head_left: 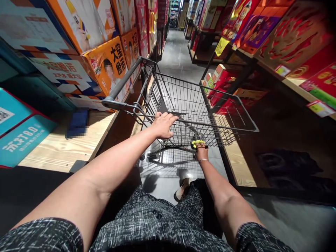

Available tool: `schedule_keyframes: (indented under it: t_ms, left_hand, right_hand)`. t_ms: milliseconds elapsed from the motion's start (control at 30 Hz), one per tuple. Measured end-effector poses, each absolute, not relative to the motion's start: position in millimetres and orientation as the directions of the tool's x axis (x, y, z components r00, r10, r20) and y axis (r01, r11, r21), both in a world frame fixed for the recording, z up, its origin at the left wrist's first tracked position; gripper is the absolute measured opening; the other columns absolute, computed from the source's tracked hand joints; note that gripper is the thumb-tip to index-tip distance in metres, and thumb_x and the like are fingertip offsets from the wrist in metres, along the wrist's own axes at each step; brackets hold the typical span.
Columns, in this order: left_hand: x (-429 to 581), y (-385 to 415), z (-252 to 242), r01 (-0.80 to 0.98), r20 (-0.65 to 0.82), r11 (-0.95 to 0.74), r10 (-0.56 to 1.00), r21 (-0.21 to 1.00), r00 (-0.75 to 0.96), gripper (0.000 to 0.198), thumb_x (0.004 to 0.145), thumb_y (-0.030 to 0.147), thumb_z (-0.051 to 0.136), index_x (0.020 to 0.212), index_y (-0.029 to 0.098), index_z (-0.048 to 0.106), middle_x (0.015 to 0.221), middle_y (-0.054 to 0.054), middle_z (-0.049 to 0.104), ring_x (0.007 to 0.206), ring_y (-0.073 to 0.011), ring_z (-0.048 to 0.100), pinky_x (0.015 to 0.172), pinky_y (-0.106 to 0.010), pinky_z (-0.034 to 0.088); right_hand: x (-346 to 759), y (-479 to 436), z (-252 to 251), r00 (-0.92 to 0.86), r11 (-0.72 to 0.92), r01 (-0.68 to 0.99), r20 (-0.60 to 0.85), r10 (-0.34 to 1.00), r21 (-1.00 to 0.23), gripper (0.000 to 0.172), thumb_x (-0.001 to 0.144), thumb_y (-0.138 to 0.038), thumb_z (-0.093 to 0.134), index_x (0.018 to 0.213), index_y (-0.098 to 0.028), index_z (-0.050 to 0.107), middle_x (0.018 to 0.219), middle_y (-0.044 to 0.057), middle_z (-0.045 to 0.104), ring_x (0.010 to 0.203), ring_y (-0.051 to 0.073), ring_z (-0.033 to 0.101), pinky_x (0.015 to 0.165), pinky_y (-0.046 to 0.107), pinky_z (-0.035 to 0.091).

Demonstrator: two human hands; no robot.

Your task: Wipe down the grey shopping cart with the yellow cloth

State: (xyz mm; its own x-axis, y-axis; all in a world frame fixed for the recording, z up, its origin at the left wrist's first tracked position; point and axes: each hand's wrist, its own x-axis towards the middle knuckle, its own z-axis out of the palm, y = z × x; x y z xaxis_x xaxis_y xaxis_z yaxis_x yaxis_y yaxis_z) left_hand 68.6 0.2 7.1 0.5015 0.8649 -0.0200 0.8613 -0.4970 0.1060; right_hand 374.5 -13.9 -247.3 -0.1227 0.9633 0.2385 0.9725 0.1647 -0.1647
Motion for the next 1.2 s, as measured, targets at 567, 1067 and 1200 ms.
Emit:
schedule_keyframes:
  t_ms: [567,1067,1200]
  left_hand:
    - [60.8,0.7,0.3,0.858,0.106,-0.480,0.877,0.182,0.468,0.055,0.078,0.038,0.063,0.132,0.027,0.061,0.124,-0.008,0.067,0.118,-0.0317,0.055,0.110,-0.051,0.025]
    - [61.0,2.5,-3.2,0.861,0.149,-0.453,0.891,0.232,0.429,0.047,0.078,0.035,0.063,0.125,0.028,0.064,0.125,-0.005,0.070,0.119,-0.0296,0.057,0.113,-0.052,0.024]
    - [65.9,4.5,-4.6,0.857,0.160,-0.464,0.885,0.224,0.437,0.048,0.079,0.037,0.062,0.126,0.027,0.065,0.123,-0.007,0.070,0.119,-0.0299,0.057,0.112,-0.053,0.024]
  right_hand:
    - [333.0,-1.8,-62.1,0.056,0.042,0.977,0.445,0.894,-0.208,0.059,0.076,-0.010,0.052,0.134,-0.017,0.061,0.133,0.016,0.061,0.122,0.033,0.052,0.099,0.047,0.038]
    - [412.6,9.3,-46.1,0.075,-0.081,0.997,0.235,0.969,0.019,0.044,0.081,-0.017,0.059,0.124,-0.018,0.068,0.125,0.014,0.066,0.094,0.027,0.056,0.079,0.037,0.036]
    - [486.2,16.5,-46.7,0.288,-0.298,0.954,0.163,0.943,0.038,0.039,0.083,-0.015,0.062,0.121,-0.018,0.071,0.122,0.018,0.066,0.095,0.026,0.055,0.074,0.037,0.033]
